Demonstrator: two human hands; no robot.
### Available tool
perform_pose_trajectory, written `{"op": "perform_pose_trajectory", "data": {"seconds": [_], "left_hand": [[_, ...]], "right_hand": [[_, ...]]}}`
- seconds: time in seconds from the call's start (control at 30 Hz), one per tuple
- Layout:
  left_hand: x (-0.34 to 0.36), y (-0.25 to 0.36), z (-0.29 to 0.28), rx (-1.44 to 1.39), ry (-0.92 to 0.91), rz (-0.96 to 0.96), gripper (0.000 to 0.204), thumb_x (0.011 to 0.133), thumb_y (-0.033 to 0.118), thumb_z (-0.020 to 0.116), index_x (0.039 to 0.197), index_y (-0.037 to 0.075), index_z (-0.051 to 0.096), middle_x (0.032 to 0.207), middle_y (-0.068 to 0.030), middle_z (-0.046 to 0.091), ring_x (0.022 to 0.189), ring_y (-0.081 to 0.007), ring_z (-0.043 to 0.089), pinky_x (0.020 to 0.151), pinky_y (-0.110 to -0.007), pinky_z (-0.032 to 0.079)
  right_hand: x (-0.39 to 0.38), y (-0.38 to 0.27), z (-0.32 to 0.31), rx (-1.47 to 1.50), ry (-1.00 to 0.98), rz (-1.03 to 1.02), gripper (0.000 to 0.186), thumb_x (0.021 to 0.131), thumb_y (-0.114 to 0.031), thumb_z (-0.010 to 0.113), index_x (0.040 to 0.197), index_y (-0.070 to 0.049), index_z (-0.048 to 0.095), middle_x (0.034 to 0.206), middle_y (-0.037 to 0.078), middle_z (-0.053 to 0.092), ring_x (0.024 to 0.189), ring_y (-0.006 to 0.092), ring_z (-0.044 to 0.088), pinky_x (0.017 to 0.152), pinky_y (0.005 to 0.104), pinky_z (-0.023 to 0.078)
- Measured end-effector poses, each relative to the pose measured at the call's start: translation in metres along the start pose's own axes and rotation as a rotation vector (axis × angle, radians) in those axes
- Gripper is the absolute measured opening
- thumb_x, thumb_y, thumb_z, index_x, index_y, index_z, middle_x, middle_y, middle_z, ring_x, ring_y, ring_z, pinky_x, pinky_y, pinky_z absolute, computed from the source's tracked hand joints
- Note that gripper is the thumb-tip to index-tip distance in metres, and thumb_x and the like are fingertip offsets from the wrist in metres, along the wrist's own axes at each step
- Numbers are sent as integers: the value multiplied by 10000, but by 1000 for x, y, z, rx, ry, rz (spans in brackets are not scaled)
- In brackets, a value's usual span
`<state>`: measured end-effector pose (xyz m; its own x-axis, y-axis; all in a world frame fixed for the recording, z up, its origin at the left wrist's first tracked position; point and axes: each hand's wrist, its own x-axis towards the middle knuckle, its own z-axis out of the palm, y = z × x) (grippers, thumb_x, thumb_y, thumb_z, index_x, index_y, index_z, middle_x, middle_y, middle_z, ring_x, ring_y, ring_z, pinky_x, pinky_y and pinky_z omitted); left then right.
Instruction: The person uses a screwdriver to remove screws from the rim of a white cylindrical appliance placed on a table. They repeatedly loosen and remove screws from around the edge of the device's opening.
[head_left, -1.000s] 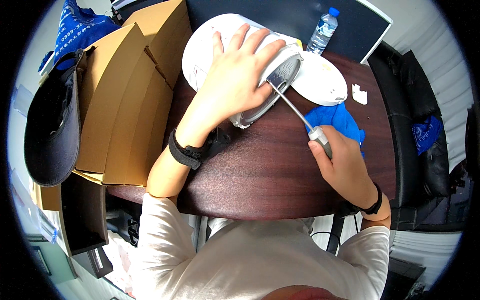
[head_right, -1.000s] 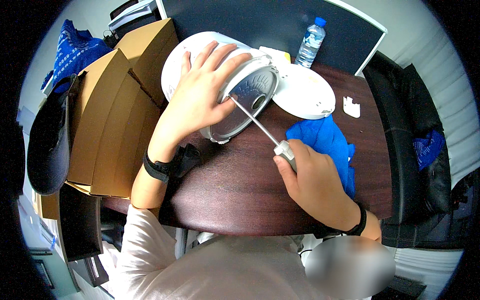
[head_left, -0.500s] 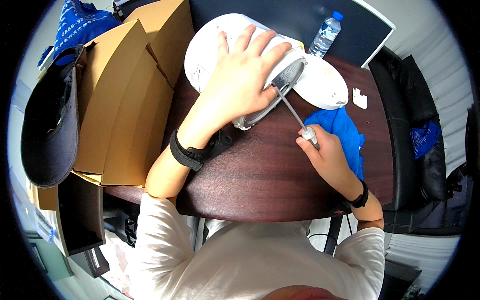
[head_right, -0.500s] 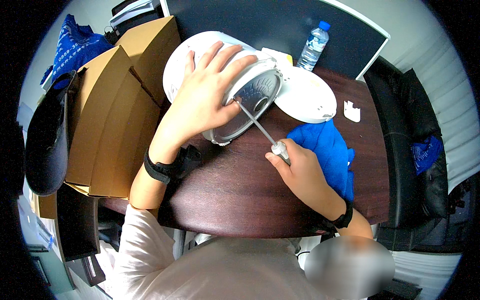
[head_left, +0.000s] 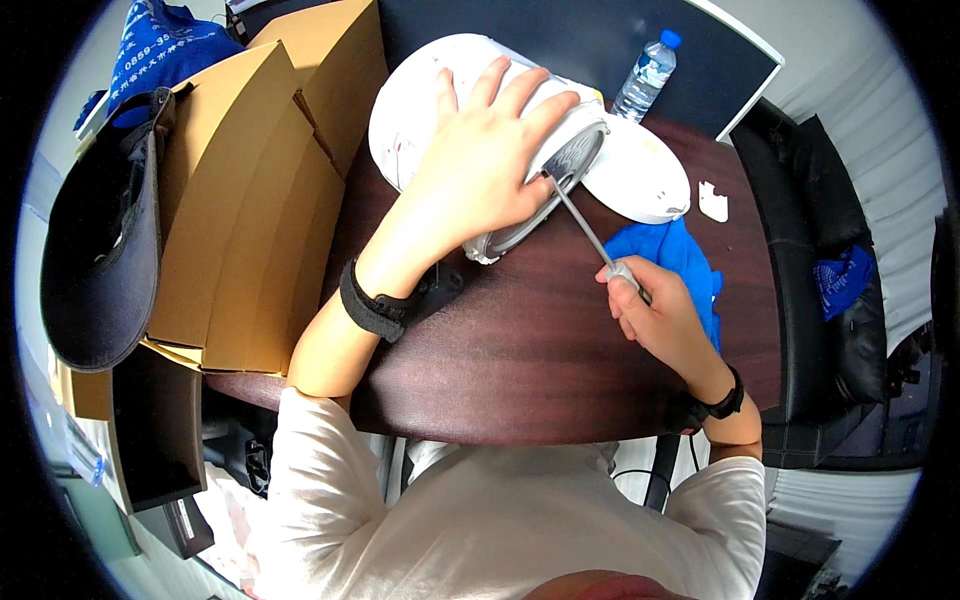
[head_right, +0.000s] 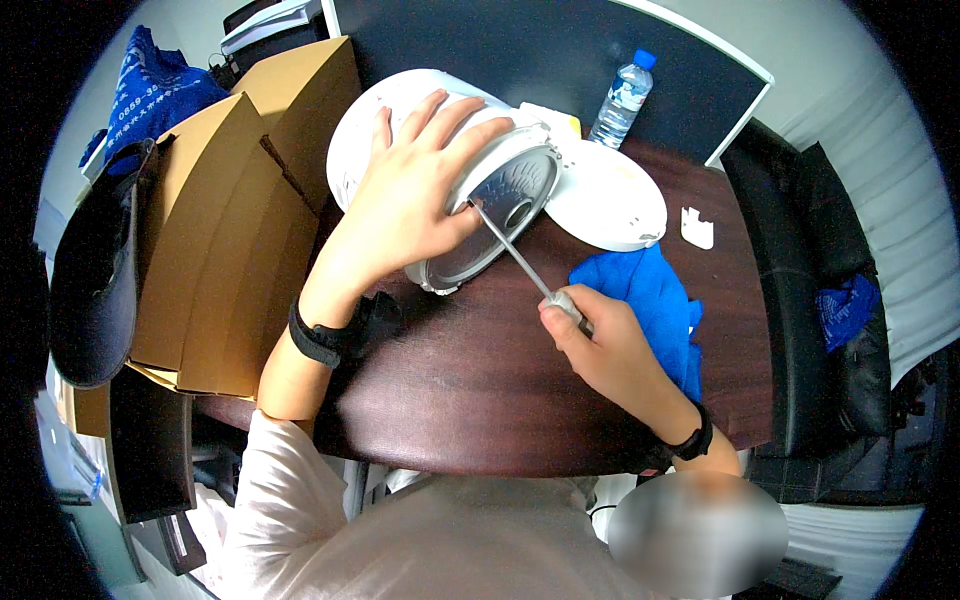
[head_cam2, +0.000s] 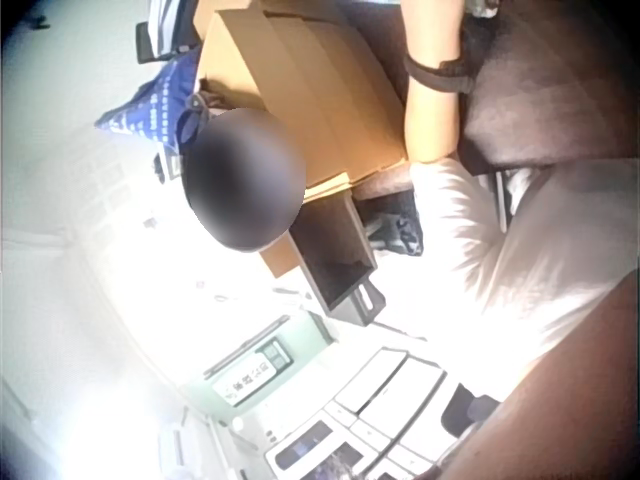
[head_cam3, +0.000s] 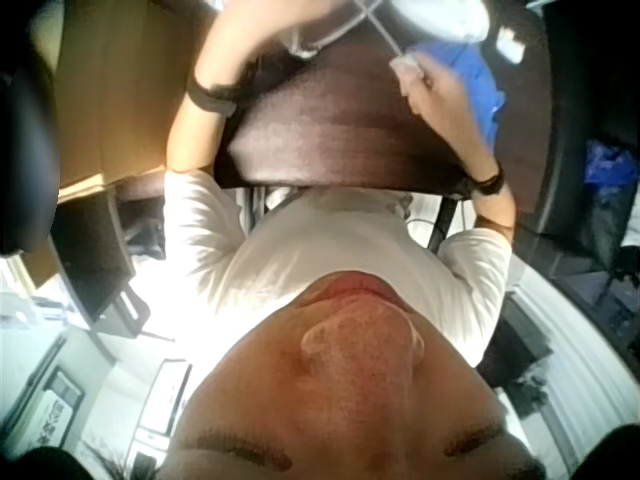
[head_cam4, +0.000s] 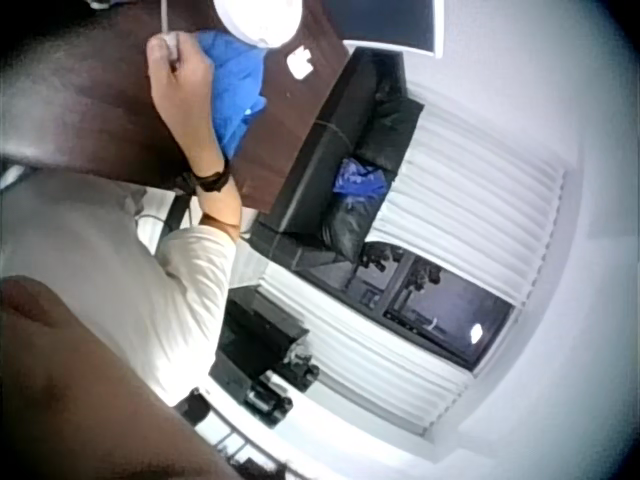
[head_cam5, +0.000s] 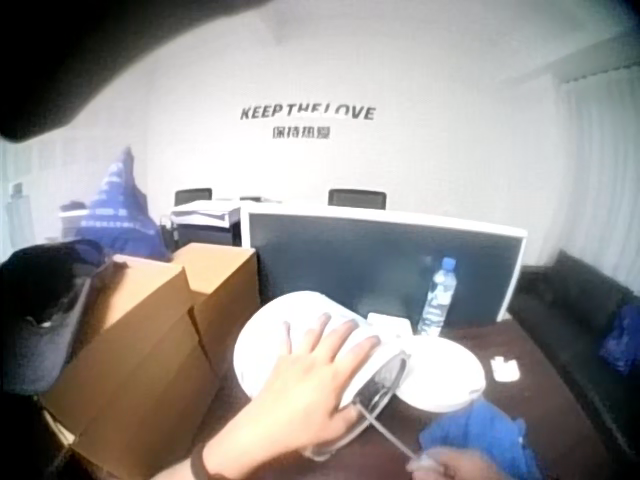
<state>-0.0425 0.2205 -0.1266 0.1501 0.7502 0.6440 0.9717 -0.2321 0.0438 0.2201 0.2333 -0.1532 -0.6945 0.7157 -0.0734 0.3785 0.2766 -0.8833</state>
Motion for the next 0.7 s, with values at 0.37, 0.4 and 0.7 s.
{"op": "perform_pose_trajectory", "data": {"seconds": [0.37, 0.4, 0.7], "left_hand": [[0, 1, 5, -7, 28, 4, 759, 719, 157, 730, 1438, 208, 494, 1482, -137, 475, 1408, -429, 387, 1092, -761, 245], [0, 1, 5, -3, 29, 2, 759, 718, 157, 729, 1438, 208, 494, 1481, -136, 475, 1408, -427, 387, 1092, -761, 246], [1, 1, 6, 25, 20, -3, 765, 710, 154, 727, 1438, 210, 496, 1482, -123, 479, 1413, -414, 388, 1091, -758, 247]], "right_hand": [[1, 15, 15, -80, 59, -133, 288, 1060, -270, 546, 1071, 9, 613, 734, 43, 598, 580, 95, 544, 525, 286, 431], [1, 14, 14, 0, 6, -63, 295, 1063, -278, 542, 1075, 9, 610, 731, 42, 593, 571, 93, 539, 517, 277, 425], [3, 17, 14, 415, -178, 33, 355, 1090, -341, 471, 1099, 0, 568, 708, 11, 526, 491, 58, 466, 395, 224, 344]]}}
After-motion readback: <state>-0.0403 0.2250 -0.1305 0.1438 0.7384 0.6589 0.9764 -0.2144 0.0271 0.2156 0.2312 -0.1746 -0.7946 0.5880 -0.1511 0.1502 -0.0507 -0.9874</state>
